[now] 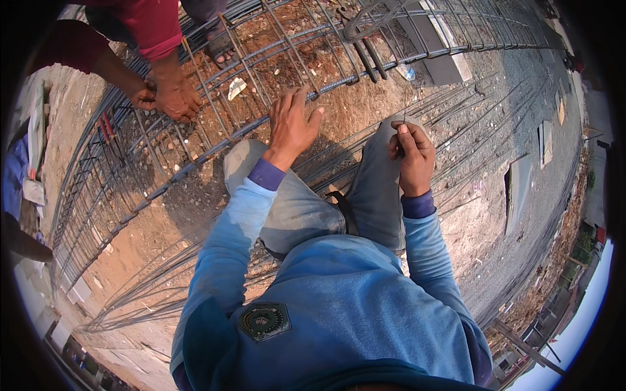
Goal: The person secures steel rebar joints by twisting thin wire ties around them using pliers at a construction site.
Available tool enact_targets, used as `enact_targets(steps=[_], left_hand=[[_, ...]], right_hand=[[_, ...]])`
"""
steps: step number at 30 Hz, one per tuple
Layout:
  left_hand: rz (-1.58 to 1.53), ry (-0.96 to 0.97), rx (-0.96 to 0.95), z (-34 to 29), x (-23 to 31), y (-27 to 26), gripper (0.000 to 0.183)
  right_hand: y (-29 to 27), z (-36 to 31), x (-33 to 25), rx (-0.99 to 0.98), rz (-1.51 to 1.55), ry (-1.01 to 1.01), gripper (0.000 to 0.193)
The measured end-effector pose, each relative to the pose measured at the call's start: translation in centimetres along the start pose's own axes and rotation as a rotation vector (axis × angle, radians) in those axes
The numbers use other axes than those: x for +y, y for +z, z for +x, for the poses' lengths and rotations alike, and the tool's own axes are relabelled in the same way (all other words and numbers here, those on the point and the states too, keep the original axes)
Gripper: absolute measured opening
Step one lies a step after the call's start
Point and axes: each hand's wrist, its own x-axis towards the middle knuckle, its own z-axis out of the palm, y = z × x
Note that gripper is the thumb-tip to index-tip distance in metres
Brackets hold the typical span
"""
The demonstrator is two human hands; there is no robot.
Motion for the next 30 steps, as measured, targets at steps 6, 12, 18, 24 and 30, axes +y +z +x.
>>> enact_targets(steps=[6, 12, 18, 24, 30], left_hand=[[-0.157, -0.054, 0.075, 6.6, 5.0, 5.4, 0.071], [0.246, -0.081, 0.183, 16.7, 6.7, 10.9, 0.086], [0.367, -0.28, -0.141, 19.7, 8.6, 11.1, 0.075], [-0.1, -0.364, 0.023, 17.9, 16.9, 15.9, 0.072], [-0.338, -0.522, -0.024, 15.8, 21.4, 21.6, 0.082]], right_hand=[[-4.0, 6.4, 2.3, -0.04, -0.023, -0.005, 0.024], [-7.6, 12.5, 3.8, -0.171, -0.059, 0.004, 0.022], [-11.6, 18.0, 5.3, -0.277, -0.078, 0.005, 0.024], [-15.5, 20.8, 6.0, -0.156, 0.036, 0.088, 0.023], [-18.1, 19.6, 5.4, -0.1, 0.209, 0.246, 0.022]])
